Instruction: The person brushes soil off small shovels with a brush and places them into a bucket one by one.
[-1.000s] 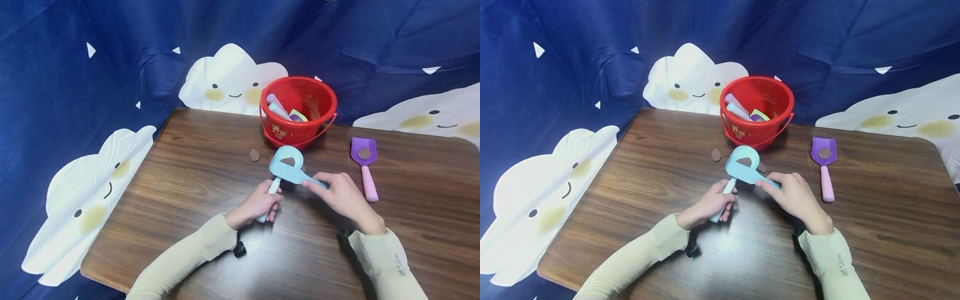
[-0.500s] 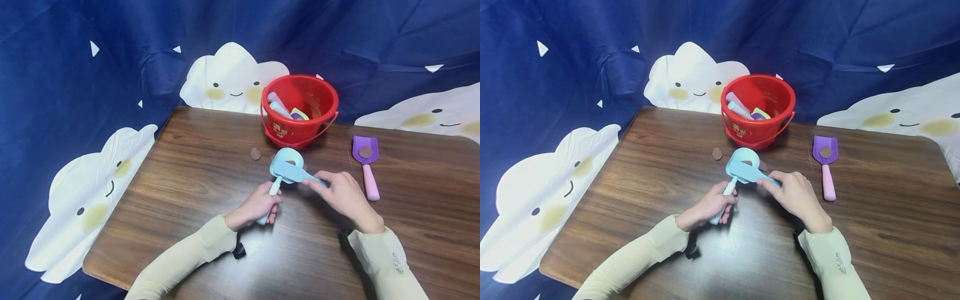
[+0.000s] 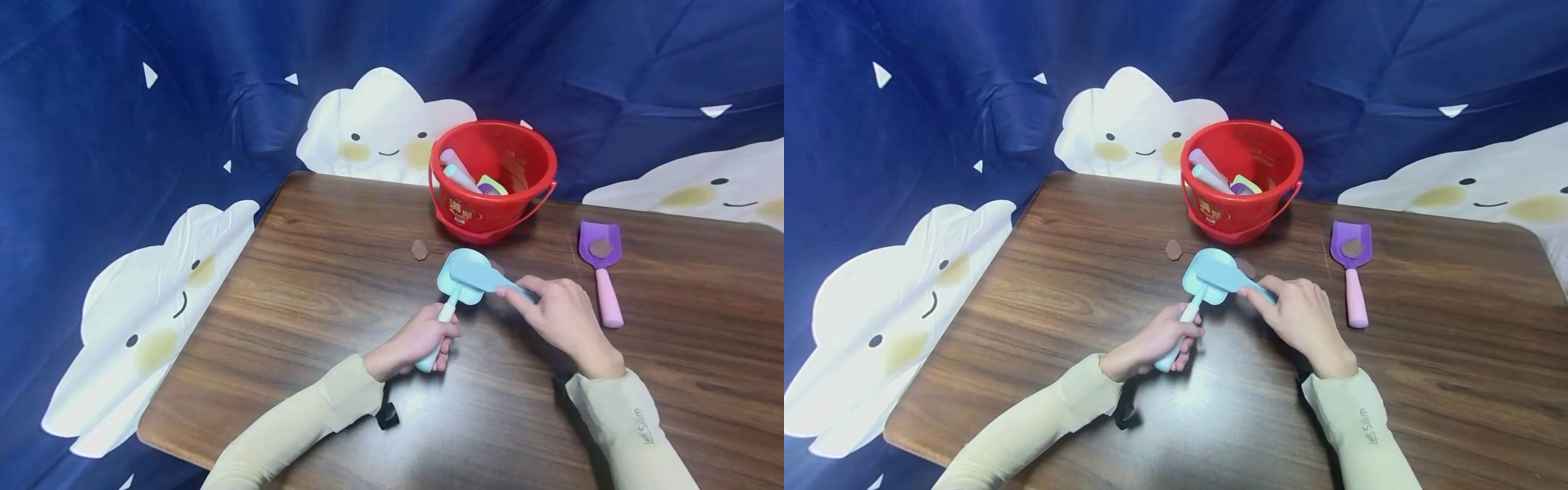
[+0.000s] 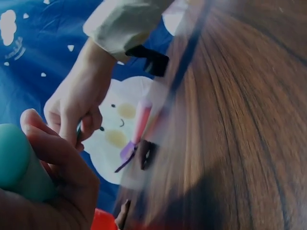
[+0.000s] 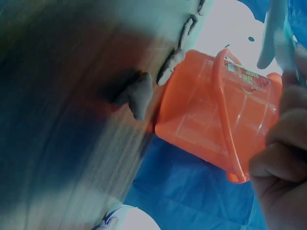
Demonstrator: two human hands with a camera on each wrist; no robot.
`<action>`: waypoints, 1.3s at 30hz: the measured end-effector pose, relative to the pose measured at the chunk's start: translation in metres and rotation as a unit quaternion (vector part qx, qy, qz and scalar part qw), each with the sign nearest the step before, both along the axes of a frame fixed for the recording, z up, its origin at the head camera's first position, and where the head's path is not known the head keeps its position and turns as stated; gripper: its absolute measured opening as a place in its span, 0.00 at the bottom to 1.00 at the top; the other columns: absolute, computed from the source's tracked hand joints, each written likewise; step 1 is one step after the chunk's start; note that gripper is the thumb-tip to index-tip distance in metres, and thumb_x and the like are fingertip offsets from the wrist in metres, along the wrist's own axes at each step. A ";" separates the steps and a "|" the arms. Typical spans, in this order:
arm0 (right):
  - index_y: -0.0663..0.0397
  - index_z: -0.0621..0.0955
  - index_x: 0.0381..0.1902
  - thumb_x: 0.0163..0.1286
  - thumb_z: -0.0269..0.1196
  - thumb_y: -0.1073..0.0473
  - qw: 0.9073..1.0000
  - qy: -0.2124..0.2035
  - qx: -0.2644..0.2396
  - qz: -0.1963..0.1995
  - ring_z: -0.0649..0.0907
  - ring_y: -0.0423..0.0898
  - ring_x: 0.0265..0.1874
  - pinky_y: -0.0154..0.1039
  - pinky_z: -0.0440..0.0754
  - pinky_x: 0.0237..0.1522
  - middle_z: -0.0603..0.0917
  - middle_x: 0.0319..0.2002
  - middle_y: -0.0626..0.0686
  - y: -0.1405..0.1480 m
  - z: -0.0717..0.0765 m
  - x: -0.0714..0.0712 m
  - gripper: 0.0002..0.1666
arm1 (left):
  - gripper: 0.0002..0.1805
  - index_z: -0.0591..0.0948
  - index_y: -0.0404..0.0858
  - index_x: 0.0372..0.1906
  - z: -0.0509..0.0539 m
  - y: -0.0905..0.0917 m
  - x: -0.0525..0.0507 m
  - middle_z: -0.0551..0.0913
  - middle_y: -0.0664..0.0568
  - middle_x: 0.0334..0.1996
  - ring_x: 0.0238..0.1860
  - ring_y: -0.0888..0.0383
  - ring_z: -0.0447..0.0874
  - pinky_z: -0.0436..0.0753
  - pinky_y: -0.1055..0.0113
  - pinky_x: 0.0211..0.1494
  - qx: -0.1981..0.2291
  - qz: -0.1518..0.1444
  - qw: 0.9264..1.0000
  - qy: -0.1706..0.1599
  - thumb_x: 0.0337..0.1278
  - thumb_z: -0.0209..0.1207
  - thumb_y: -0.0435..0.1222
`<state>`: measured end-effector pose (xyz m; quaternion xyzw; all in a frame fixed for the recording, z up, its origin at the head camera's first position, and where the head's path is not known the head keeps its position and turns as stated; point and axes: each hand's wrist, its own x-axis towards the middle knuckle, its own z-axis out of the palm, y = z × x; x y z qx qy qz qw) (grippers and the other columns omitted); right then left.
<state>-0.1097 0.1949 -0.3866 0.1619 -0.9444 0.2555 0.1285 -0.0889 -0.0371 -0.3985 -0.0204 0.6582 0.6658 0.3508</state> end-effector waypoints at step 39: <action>0.46 0.86 0.34 0.62 0.66 0.44 0.998 -0.053 0.010 0.025 0.67 0.39 0.15 0.32 0.65 0.20 0.69 0.11 0.39 -0.007 0.004 0.000 0.14 | 0.12 0.65 0.31 0.42 -0.001 -0.006 0.007 0.65 0.53 0.10 0.04 0.59 0.65 0.68 0.70 0.07 -0.012 -0.006 1.000 0.014 0.54 0.51 0.28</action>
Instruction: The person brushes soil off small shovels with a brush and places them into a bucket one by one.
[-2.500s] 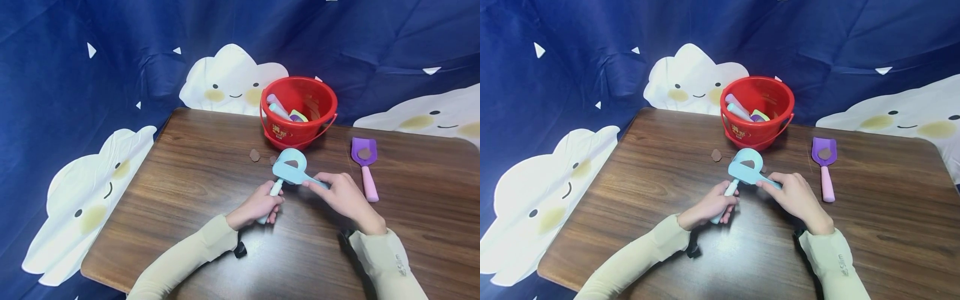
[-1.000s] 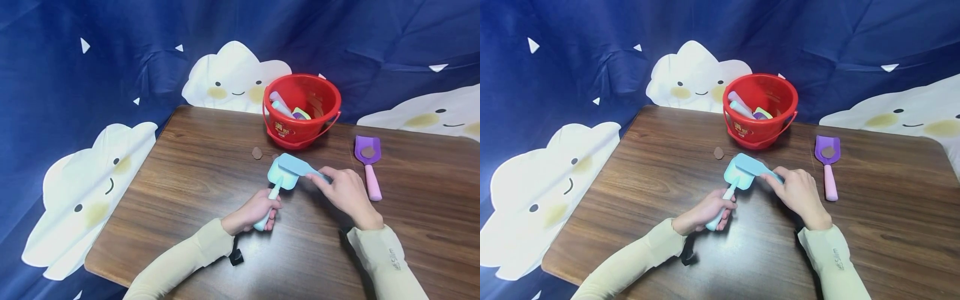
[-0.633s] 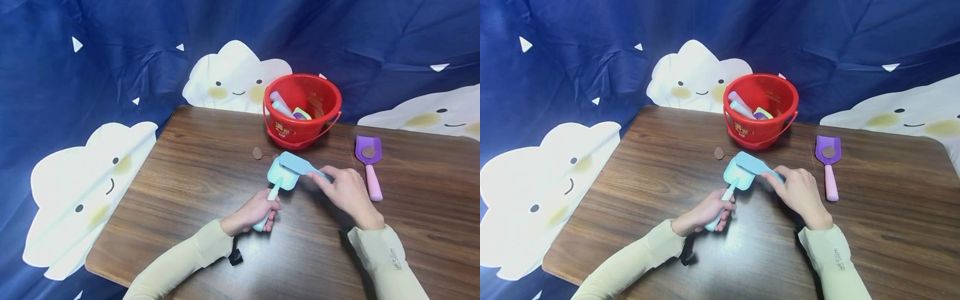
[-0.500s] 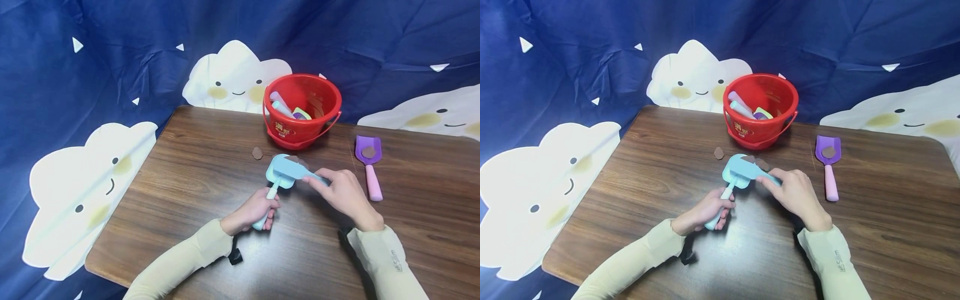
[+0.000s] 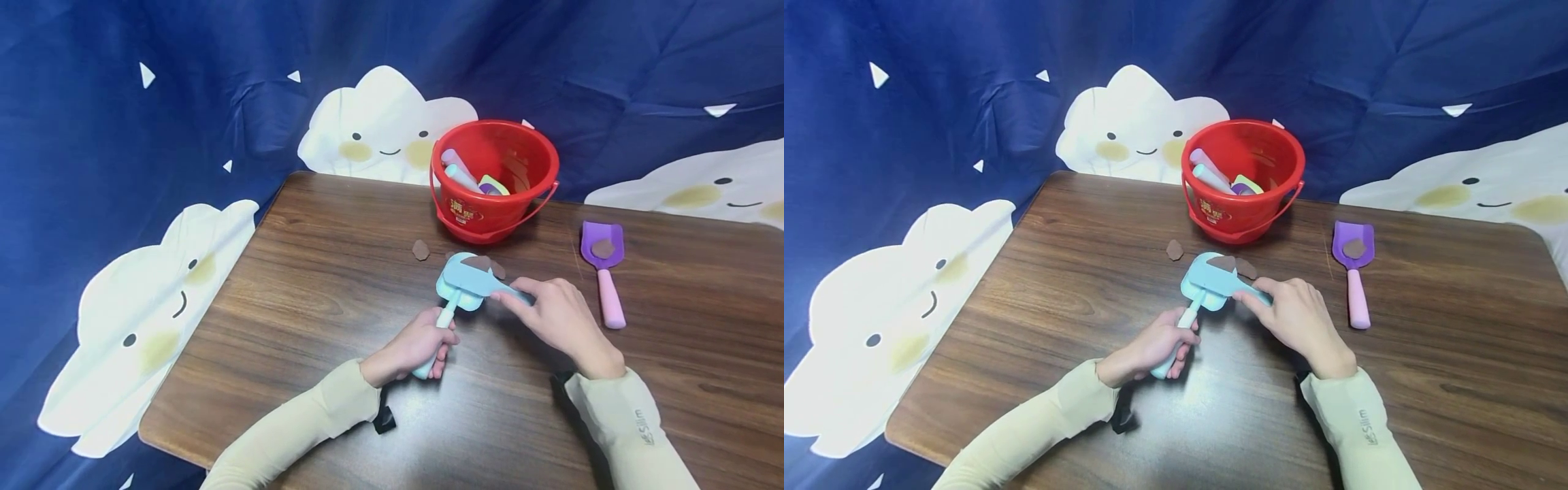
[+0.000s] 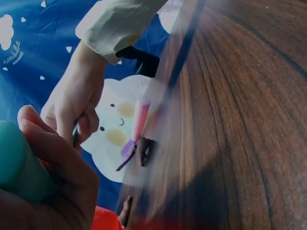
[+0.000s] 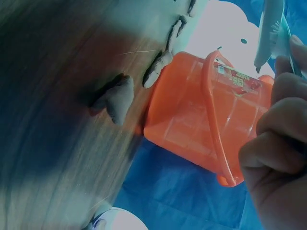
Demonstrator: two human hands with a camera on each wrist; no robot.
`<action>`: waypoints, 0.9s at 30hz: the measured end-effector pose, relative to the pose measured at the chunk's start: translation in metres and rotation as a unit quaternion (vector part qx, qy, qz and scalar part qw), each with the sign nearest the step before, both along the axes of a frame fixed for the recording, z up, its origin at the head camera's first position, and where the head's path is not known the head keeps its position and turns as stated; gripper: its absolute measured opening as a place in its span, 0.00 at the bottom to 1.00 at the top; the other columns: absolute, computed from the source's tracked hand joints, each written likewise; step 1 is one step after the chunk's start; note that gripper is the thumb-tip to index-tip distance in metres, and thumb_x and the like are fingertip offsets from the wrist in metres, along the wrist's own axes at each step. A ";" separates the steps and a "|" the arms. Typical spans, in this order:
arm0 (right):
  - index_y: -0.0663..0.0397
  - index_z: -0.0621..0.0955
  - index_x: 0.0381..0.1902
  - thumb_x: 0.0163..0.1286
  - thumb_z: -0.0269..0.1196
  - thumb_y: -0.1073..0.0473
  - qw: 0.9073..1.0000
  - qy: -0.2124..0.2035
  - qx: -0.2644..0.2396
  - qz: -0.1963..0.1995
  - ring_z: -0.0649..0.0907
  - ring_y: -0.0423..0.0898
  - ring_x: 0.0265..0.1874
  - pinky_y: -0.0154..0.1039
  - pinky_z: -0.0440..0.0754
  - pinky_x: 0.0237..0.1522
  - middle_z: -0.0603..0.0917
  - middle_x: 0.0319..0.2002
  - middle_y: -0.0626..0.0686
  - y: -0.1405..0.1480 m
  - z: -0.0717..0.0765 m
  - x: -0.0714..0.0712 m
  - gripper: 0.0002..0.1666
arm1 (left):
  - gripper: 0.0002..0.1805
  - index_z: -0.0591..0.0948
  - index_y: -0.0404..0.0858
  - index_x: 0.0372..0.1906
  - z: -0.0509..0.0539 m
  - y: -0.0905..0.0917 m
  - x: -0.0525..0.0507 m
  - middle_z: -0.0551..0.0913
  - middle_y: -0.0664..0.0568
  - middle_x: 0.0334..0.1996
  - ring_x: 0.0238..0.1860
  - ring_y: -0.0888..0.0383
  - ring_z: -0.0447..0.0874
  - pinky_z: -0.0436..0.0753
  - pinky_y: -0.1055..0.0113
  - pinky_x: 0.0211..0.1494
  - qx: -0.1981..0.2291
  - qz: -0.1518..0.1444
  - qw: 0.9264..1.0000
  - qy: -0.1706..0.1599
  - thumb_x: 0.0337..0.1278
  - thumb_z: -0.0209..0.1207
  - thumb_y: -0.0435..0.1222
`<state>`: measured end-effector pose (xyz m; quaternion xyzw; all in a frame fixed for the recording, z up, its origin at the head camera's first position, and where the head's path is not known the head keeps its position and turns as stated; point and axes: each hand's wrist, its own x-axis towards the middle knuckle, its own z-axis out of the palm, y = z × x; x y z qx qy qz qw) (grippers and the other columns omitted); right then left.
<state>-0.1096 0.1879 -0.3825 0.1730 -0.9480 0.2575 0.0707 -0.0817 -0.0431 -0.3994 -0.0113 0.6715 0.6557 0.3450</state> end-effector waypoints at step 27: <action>0.49 0.86 0.31 0.57 0.70 0.49 0.996 0.081 -0.024 -0.019 0.68 0.38 0.14 0.35 0.67 0.19 0.74 0.10 0.41 0.000 -0.006 -0.009 0.11 | 0.11 0.66 0.32 0.43 0.008 -0.012 0.009 0.65 0.54 0.11 0.05 0.60 0.65 0.69 0.69 0.08 -0.001 -0.008 1.000 -0.030 0.56 0.51 0.29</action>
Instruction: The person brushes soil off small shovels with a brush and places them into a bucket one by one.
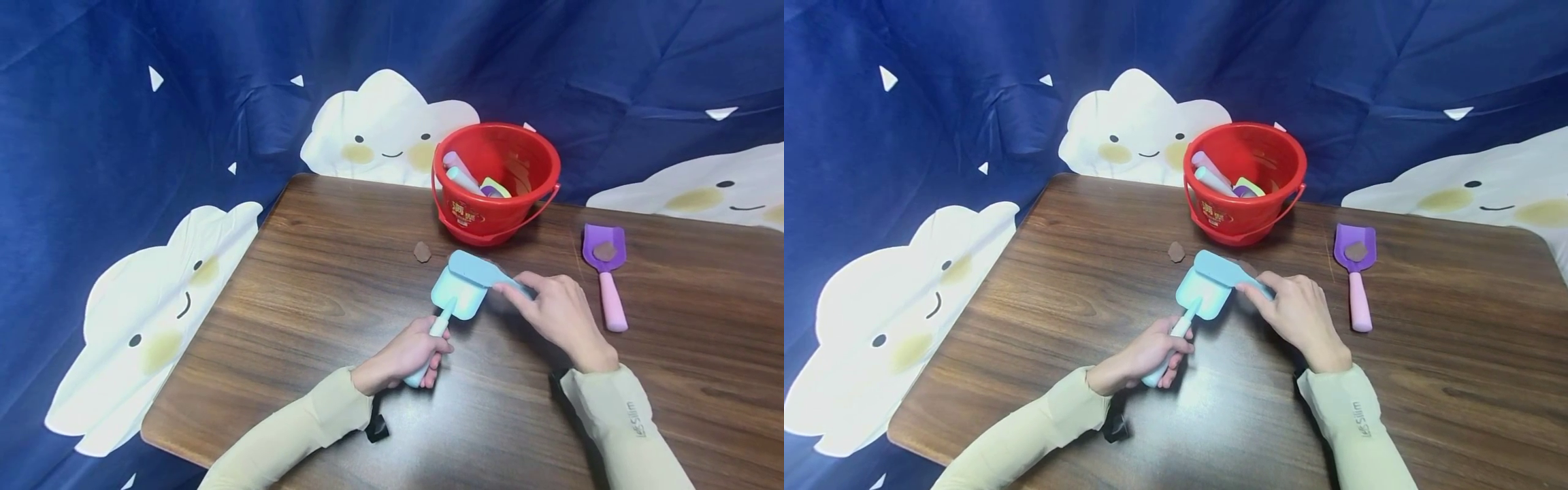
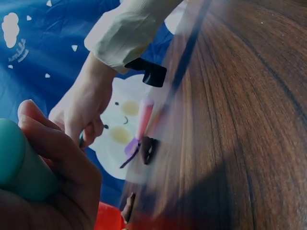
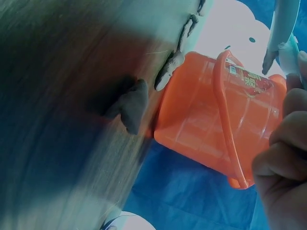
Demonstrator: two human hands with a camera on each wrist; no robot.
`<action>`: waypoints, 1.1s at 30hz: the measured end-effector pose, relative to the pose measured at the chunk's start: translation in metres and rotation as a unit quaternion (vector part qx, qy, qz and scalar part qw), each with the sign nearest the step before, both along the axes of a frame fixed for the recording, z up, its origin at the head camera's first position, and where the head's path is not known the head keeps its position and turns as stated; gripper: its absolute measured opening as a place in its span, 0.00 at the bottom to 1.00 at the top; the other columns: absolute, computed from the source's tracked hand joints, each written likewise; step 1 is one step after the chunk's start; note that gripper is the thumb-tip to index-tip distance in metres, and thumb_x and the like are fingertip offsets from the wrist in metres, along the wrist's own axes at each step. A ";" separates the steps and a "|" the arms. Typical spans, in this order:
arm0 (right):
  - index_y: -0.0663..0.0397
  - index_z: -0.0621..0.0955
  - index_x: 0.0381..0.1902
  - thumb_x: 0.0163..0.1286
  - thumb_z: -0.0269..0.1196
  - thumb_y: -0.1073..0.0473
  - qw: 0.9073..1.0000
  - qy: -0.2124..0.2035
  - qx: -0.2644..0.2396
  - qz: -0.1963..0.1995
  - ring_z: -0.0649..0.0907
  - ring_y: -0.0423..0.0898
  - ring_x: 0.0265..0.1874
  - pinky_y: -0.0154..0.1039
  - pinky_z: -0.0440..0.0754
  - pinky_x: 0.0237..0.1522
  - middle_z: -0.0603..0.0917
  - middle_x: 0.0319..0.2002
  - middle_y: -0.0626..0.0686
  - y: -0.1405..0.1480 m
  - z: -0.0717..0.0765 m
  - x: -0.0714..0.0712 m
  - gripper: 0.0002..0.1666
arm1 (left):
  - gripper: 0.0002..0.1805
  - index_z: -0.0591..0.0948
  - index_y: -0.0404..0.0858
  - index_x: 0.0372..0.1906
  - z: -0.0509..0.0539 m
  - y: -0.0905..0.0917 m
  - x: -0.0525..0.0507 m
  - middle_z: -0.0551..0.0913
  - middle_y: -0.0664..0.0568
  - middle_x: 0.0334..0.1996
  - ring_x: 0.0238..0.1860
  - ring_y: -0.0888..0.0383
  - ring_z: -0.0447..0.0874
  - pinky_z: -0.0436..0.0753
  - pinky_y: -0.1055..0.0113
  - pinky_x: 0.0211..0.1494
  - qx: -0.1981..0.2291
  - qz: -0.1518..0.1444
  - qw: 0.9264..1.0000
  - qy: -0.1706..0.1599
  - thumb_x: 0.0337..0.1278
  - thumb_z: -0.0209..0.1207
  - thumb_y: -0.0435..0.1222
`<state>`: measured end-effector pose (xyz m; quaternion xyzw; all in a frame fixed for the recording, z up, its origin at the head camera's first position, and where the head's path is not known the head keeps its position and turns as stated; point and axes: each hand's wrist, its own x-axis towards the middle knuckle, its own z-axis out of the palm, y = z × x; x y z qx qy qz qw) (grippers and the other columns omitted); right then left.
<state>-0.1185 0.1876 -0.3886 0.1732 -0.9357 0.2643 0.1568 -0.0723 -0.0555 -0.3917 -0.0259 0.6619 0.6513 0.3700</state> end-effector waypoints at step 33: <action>0.43 0.85 0.30 0.59 0.69 0.45 0.998 -0.055 0.016 0.036 0.64 0.36 0.13 0.31 0.62 0.17 0.65 0.09 0.37 -0.002 0.011 0.008 0.10 | 0.13 0.65 0.29 0.45 -0.002 -0.001 -0.005 0.66 0.54 0.11 0.05 0.60 0.66 0.68 0.70 0.08 -0.014 -0.004 0.998 0.063 0.54 0.50 0.28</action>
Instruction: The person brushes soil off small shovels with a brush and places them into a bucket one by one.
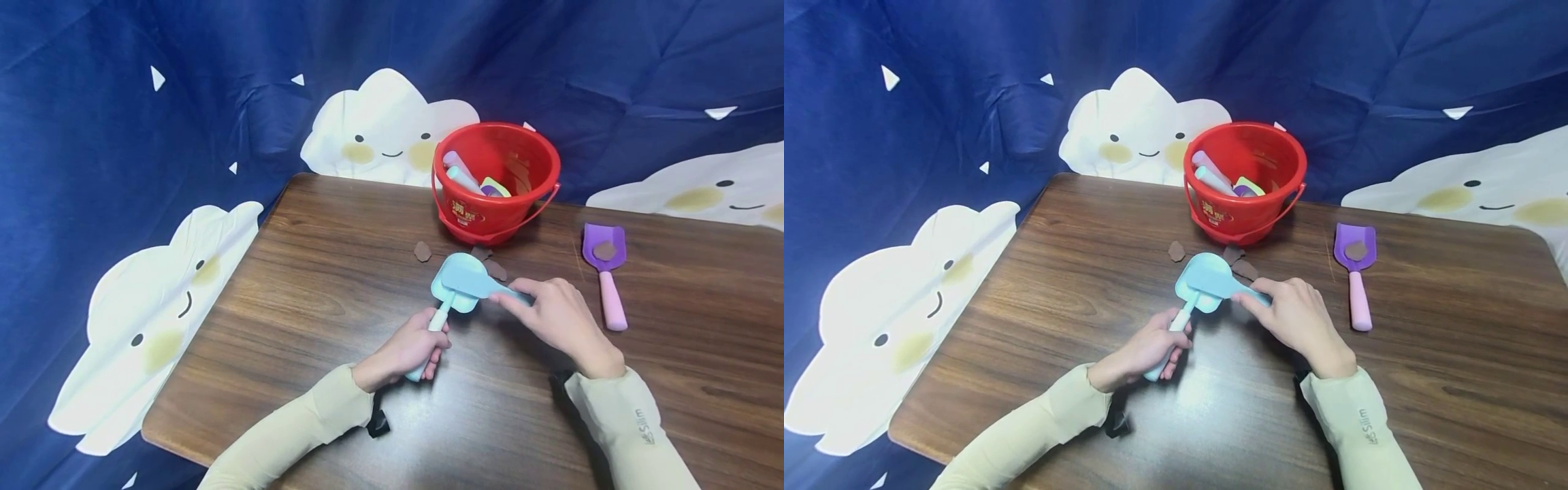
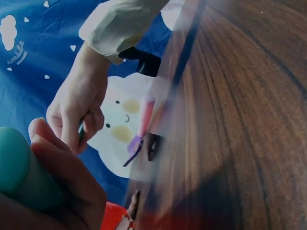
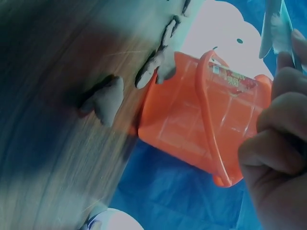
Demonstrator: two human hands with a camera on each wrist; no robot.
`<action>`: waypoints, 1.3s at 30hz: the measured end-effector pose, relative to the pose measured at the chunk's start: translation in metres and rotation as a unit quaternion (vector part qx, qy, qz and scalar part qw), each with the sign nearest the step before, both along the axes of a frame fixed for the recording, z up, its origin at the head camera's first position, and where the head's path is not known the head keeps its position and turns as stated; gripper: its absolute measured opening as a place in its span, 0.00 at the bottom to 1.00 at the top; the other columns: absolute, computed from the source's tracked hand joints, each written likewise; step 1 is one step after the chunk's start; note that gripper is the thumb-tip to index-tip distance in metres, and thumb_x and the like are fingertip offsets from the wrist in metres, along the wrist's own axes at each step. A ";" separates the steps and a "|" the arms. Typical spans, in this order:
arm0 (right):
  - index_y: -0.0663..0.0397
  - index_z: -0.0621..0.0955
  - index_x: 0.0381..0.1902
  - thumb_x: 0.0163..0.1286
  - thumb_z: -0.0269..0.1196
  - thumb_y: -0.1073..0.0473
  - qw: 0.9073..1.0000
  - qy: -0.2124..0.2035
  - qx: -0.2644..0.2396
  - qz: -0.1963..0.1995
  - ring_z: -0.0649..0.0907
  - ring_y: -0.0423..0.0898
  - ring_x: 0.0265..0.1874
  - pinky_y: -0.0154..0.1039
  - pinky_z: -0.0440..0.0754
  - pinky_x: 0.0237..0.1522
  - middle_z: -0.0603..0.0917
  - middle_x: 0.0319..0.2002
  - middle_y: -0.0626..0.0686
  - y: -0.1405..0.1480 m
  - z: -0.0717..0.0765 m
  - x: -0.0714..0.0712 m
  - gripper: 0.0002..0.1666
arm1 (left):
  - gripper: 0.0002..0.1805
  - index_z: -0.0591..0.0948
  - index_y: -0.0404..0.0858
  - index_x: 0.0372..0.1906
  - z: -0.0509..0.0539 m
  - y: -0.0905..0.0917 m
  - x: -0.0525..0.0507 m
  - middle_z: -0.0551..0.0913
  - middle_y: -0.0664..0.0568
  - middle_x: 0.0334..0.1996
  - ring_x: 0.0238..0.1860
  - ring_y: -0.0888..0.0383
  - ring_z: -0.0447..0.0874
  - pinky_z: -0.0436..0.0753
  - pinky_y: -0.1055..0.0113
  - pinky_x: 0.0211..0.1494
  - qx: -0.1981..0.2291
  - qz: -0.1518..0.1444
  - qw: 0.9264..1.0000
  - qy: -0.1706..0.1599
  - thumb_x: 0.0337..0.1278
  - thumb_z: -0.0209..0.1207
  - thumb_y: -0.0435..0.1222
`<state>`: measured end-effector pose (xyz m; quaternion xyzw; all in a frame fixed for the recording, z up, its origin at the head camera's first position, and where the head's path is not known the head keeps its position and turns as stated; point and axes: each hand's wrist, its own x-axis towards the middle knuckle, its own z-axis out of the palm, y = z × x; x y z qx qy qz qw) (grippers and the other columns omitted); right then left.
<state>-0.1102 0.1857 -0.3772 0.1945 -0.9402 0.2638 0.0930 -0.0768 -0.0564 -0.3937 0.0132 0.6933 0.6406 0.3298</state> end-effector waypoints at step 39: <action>0.56 0.86 0.30 0.55 0.72 0.51 0.986 0.079 -0.081 -0.123 0.65 0.38 0.14 0.32 0.58 0.16 0.73 0.11 0.48 0.029 0.006 -0.006 0.14 | 0.14 0.69 0.32 0.49 0.005 0.000 -0.008 0.73 0.54 0.17 0.07 0.61 0.68 0.70 0.72 0.11 -0.073 0.018 0.991 0.106 0.61 0.51 0.33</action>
